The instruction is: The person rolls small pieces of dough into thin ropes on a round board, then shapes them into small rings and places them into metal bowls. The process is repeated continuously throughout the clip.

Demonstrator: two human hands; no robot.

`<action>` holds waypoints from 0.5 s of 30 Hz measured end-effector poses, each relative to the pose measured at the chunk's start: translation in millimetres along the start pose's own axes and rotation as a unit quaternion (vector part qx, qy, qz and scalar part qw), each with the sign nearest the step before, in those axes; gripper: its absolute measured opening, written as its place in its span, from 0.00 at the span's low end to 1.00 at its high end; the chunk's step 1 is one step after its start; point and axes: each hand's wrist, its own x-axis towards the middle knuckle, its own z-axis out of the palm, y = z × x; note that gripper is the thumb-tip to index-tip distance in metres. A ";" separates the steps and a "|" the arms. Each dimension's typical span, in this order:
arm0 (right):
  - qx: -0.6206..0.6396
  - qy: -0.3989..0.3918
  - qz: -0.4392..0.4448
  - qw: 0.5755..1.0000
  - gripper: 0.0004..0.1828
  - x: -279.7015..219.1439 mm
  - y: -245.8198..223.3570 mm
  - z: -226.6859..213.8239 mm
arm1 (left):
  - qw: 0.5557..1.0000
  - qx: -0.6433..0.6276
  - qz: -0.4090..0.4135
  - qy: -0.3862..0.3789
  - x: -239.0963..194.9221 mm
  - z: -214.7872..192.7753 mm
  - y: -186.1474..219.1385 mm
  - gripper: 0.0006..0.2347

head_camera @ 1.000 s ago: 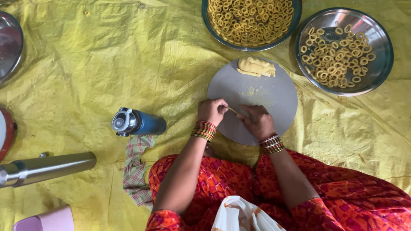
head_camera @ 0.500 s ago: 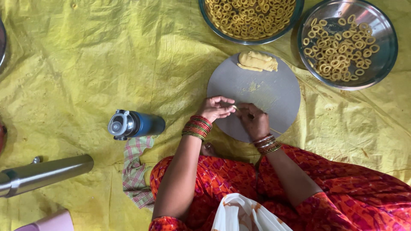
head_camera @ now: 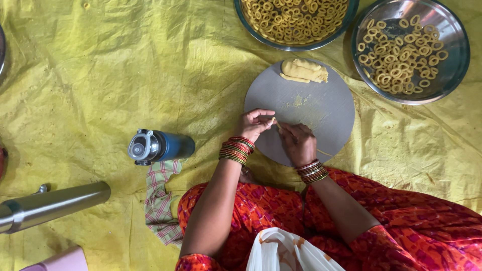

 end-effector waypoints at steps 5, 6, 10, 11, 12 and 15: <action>0.049 -0.023 0.026 0.998 0.08 -1.1 -3.2 1.4 | 0.990 0.109 -0.041 0.080 -5.2 12.2 2.2 0.12; 0.044 -0.030 0.013 0.998 0.08 -1.5 -2.8 1.2 | 0.987 0.125 -0.050 0.089 -5.9 14.1 3.2 0.12; 0.047 -0.012 -0.067 0.997 0.09 -2.3 0.3 1.2 | 0.984 0.143 -0.053 0.091 -7.4 17.7 5.6 0.12; 0.048 -0.010 -0.066 0.997 0.10 -2.8 1.2 1.5 | 0.983 0.150 -0.050 0.088 -7.3 18.1 5.6 0.13; 0.049 -0.008 -0.066 0.997 0.10 -2.8 2.3 1.8 | 0.983 0.157 -0.046 0.084 -7.0 18.3 5.5 0.13; 0.039 0.017 -0.109 0.993 0.10 -1.7 6.2 3.4 | 0.969 0.219 -0.075 0.088 -8.2 15.9 4.6 0.14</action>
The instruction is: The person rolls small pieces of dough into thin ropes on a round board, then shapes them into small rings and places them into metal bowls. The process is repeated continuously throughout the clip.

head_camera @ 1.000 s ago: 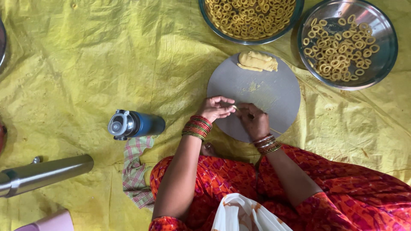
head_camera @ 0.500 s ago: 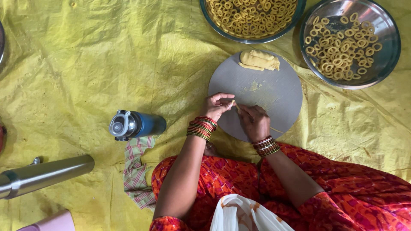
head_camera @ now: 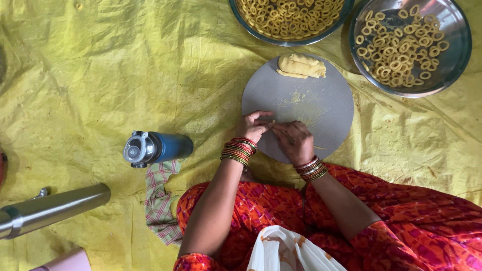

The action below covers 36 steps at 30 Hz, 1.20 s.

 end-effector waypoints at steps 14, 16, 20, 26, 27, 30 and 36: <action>0.005 0.009 -0.068 0.998 0.13 -3.1 4.1 -8.0 | 0.973 -0.148 0.000 -0.175 11.1 -15.8 -22.1 0.22; 0.005 0.004 -0.058 0.998 0.13 -5.9 11.3 -5.5 | 0.970 -0.153 -0.001 -0.188 14.1 -15.9 -26.9 0.23; -0.063 -0.005 -0.065 0.996 0.06 -4.6 28.5 2.6 | 0.973 -0.147 -0.024 -0.178 21.6 -15.7 -37.3 0.24; -0.054 0.015 0.011 0.998 0.14 4.6 23.2 -6.1 | 0.984 -0.124 -0.035 -0.123 25.7 -14.6 -42.2 0.22; -0.053 0.015 -0.012 0.998 0.15 6.1 19.5 -8.1 | 0.986 -0.108 -0.042 -0.120 24.7 -15.6 -41.0 0.22; -0.098 0.000 -0.024 0.995 0.18 9.9 10.1 -11.4 | 0.968 -0.202 -0.031 -0.143 21.1 -13.6 -32.6 0.22; -0.086 0.023 -0.026 0.996 0.14 15.8 10.6 -7.8 | 0.994 -0.065 -0.028 -0.084 11.3 -12.5 -20.7 0.20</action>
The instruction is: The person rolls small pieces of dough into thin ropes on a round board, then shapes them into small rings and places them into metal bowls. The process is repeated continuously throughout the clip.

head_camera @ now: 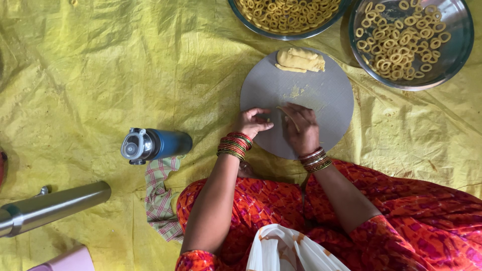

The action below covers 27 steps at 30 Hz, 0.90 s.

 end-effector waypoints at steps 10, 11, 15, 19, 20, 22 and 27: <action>0.099 -0.029 0.060 0.993 0.16 -3.1 2.4 -3.9 | 0.995 -0.074 0.052 -0.036 -0.1 -0.5 1.1 0.17; 0.138 -0.046 0.099 0.984 0.16 -2.8 3.6 -3.1 | 0.994 -0.078 0.063 -0.042 -1.8 0.0 3.3 0.17; 0.343 -0.112 0.219 0.907 0.17 -7.1 9.9 -1.5 | 0.993 -0.077 0.065 -0.065 -5.5 4.6 11.8 0.17; 0.483 -0.168 0.284 0.811 0.26 -12.1 23.2 -0.4 | 0.986 -0.126 0.066 -0.086 -6.3 7.5 13.4 0.20; 0.473 -0.186 0.302 0.807 0.30 -13.7 28.1 1.0 | 0.984 -0.135 0.072 -0.093 -6.5 6.9 12.6 0.20; 0.541 -0.206 0.258 0.773 0.38 -17.3 40.8 6.0 | 0.979 -0.152 0.082 -0.105 -5.5 5.5 11.6 0.21; 0.665 -0.193 0.198 0.694 0.57 -44.7 81.0 32.6 | 0.978 -0.170 0.075 -0.094 -3.9 5.0 10.2 0.22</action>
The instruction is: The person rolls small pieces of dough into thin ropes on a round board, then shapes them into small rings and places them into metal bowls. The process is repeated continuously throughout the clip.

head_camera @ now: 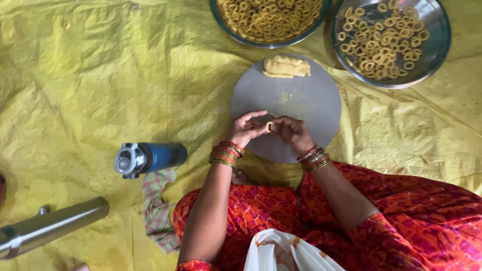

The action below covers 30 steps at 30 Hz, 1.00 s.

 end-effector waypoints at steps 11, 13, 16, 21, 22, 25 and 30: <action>-0.318 0.454 -0.061 0.830 0.31 -19.8 -87.1 -127.1 | 0.990 0.108 0.019 0.093 1.7 -13.9 -10.9 0.15; -0.484 0.446 -0.062 0.750 0.29 -15.1 -96.4 -94.3 | 0.990 0.113 0.023 0.086 8.1 -13.0 -12.2 0.15; -0.628 0.338 -0.076 0.697 0.27 -2.5 -85.2 -18.5 | 0.979 0.177 0.018 0.101 4.5 -12.5 -14.8 0.13; -0.731 0.211 -0.039 0.648 0.23 12.0 -65.3 65.4 | 0.957 0.236 0.065 0.153 -1.2 -2.4 -9.1 0.09; -0.745 0.200 -0.031 0.636 0.23 13.0 -63.5 70.1 | 0.944 0.280 0.056 0.167 -2.5 0.8 -6.4 0.09; -0.749 0.203 -0.037 0.629 0.13 13.6 -57.1 69.9 | 0.901 0.383 0.039 0.199 -6.6 12.8 1.0 0.09; -0.719 0.195 -0.085 0.661 0.06 12.3 -47.7 61.1 | 0.868 0.447 0.060 0.209 -10.3 27.8 8.4 0.11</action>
